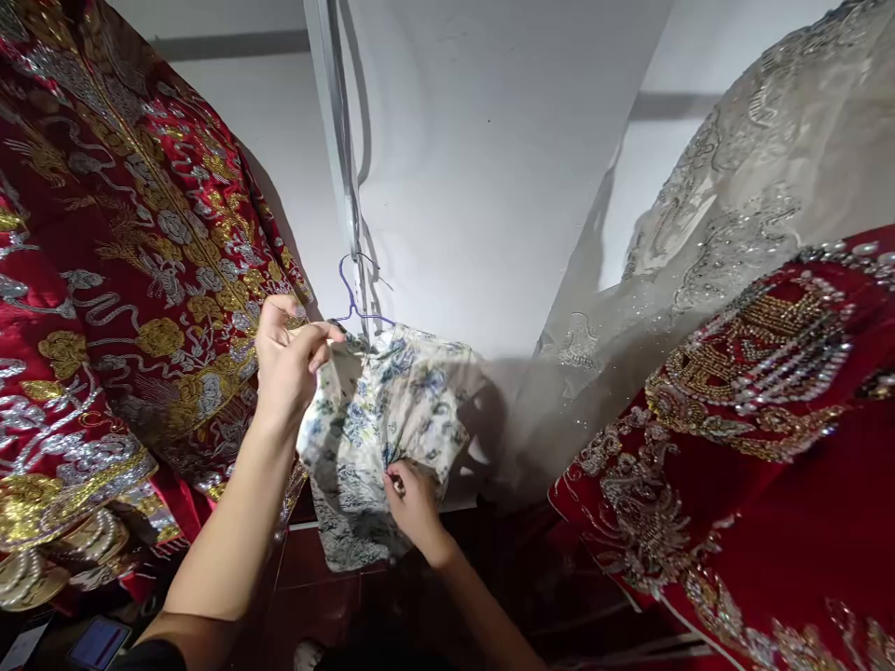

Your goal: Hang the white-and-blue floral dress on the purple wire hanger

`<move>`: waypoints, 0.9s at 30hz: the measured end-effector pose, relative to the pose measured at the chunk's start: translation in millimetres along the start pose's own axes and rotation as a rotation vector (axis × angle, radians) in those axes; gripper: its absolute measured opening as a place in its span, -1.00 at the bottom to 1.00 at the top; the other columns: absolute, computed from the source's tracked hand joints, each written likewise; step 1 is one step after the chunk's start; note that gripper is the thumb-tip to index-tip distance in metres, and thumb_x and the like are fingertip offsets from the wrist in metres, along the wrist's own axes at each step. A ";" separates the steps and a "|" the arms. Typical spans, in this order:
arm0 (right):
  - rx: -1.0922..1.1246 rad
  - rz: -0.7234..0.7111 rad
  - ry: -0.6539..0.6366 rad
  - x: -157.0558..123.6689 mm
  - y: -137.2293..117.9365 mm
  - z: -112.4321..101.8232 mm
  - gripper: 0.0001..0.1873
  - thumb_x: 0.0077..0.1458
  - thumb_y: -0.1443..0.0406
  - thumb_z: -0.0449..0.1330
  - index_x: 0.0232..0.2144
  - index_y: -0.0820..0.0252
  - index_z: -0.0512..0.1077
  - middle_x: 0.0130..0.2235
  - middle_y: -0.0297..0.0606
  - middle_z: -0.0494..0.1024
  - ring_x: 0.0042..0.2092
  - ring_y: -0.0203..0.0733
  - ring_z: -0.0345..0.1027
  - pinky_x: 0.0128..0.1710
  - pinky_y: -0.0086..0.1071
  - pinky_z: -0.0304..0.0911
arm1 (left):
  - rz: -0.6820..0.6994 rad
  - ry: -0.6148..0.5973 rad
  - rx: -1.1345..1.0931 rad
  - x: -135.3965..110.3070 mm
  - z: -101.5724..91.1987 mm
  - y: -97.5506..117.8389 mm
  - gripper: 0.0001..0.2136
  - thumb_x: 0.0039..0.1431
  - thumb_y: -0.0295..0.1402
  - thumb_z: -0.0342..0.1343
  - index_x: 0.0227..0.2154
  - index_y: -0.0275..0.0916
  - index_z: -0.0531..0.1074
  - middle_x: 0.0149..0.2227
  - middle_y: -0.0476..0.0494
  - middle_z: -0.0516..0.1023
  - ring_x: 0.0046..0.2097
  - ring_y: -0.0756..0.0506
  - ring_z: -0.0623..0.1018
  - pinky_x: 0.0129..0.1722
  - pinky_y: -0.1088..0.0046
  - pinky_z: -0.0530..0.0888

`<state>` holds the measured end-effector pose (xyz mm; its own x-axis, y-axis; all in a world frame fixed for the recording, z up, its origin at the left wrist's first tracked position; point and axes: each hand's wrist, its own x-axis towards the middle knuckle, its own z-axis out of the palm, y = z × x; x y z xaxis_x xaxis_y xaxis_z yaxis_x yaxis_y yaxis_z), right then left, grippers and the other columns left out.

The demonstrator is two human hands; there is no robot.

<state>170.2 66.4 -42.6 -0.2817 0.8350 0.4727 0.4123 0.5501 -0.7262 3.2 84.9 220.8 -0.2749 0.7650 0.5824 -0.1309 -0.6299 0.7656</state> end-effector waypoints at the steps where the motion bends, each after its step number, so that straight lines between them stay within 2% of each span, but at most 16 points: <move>1: 0.027 -0.009 -0.041 5.5 -2.9 -7.6 -0.87 0.23 0.26 0.04 -0.35 0.09 0.35 -0.40 -0.25 0.44 -0.34 -0.11 0.34 -0.31 -0.29 0.22 | 0.021 0.011 0.052 -3.9 -1.3 1.5 -0.73 0.07 -0.50 0.06 -0.26 -0.10 0.09 -0.55 0.19 0.42 -0.73 0.15 0.16 -0.67 0.62 0.08; 4: 0.063 -0.057 -0.235 26.7 -15.5 -29.8 -0.88 0.20 0.26 0.07 -0.36 0.11 0.38 -0.42 -0.31 0.44 -0.38 -0.18 0.31 -0.36 -0.35 0.18 | 0.004 -0.023 0.288 -16.8 -10.7 -6.6 -0.84 0.16 -0.43 0.03 -0.21 -0.11 0.22 -0.57 0.15 0.40 -0.64 0.06 0.31 -0.60 0.58 0.21; 7: 0.037 -0.050 -0.465 39.1 -23.3 -44.4 -0.86 0.17 0.26 0.11 -0.44 0.12 0.36 -0.50 -0.38 0.39 -0.46 -0.24 0.24 -0.45 -0.41 0.07 | -0.021 -0.142 0.628 -22.9 -22.2 -25.0 -0.77 0.23 -0.34 0.04 -0.05 -0.13 0.36 -0.56 0.08 0.42 -0.52 -0.03 0.43 -0.50 0.52 0.27; 9: 0.028 -0.020 -0.560 41.0 -24.6 -50.6 -0.82 0.17 0.25 0.11 -0.48 0.13 0.33 -0.54 -0.42 0.33 -0.51 -0.28 0.17 -0.50 -0.44 -0.01 | -0.006 -0.217 0.828 -22.2 -26.9 -34.6 -0.74 0.26 -0.28 0.03 -0.01 -0.14 0.40 -0.55 0.05 0.45 -0.52 -0.06 0.42 -0.47 0.49 0.24; 11: 0.058 -0.006 -0.591 45.1 -27.3 -57.1 -0.81 0.18 0.22 0.12 -0.46 0.13 0.34 -0.53 -0.42 0.34 -0.51 -0.29 0.17 -0.51 -0.44 -0.01 | 0.026 -0.267 0.943 -19.0 -28.2 -38.7 -0.77 0.30 -0.24 0.00 -0.09 -0.16 0.44 -0.55 0.02 0.45 -0.53 -0.07 0.40 -0.46 0.48 0.21; 13: 0.118 -0.009 -0.553 58.2 -35.9 -65.5 -0.80 0.20 0.17 0.13 -0.41 0.13 0.38 -0.51 -0.41 0.36 -0.48 -0.27 0.21 -0.50 -0.43 0.03 | 0.067 -0.297 0.980 -15.1 -26.7 -37.3 -0.78 0.33 -0.21 -0.04 -0.18 -0.18 0.45 -0.55 0.01 0.45 -0.51 -0.08 0.41 -0.45 0.48 0.21; 17: 0.258 -0.059 -0.284 112.2 -73.0 -80.7 -0.71 0.30 0.07 0.02 -0.31 0.11 0.38 -0.40 -0.35 0.44 -0.44 -0.27 0.24 -0.45 -0.40 0.13 | 0.144 -0.327 1.001 -9.7 -22.3 -28.0 -0.78 0.35 -0.23 -0.05 -0.26 -0.21 0.45 -0.51 -0.01 0.45 -0.47 -0.07 0.40 -0.41 0.48 0.23; 19: 0.337 -0.068 -0.188 140.8 -93.6 -81.6 -0.70 0.30 0.04 0.01 -0.26 0.10 0.37 -0.35 -0.33 0.48 -0.41 -0.27 0.28 -0.42 -0.40 0.16 | 0.182 -0.356 1.008 -9.0 -20.3 -24.4 -0.79 0.34 -0.25 -0.03 -0.27 -0.21 0.46 -0.45 -0.04 0.49 -0.42 -0.08 0.43 -0.38 0.47 0.26; 21: 0.394 -0.072 -0.103 161.7 -109.1 -76.6 -0.67 0.30 0.03 0.02 -0.32 0.12 0.37 -0.41 -0.34 0.45 -0.44 -0.29 0.26 -0.43 -0.40 0.16 | 0.227 -0.368 0.997 -9.1 -17.7 -22.7 -0.80 0.34 -0.28 -0.03 -0.28 -0.22 0.46 -0.37 -0.10 0.53 -0.35 -0.09 0.46 -0.33 0.46 0.30; 24: 0.452 -0.094 0.028 175.4 -117.3 -63.3 -0.66 0.26 0.06 0.07 -0.43 0.15 0.36 -0.49 -0.35 0.38 -0.48 -0.29 0.22 -0.45 -0.40 0.13 | 0.279 -0.337 0.956 -7.0 -14.1 -21.8 -0.81 0.34 -0.31 -0.03 -0.31 -0.23 0.45 -0.31 -0.13 0.54 -0.27 -0.11 0.48 -0.23 0.43 0.34; 27: 0.429 -0.046 0.025 172.9 -107.0 -52.5 -0.67 0.22 0.11 0.10 -0.50 0.16 0.39 -0.52 -0.33 0.42 -0.49 -0.27 0.23 -0.46 -0.38 0.13 | 0.292 -0.243 0.886 2.8 -23.4 -20.4 -0.82 0.33 -0.29 0.00 -0.32 -0.23 0.45 -0.31 -0.12 0.54 -0.23 -0.10 0.49 -0.18 0.42 0.36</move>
<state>122.9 152.4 143.1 -0.2680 0.8126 0.5175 0.0012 0.5374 -0.8433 -17.1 96.7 200.4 0.0351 0.6641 0.7468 0.7056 -0.5457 0.4521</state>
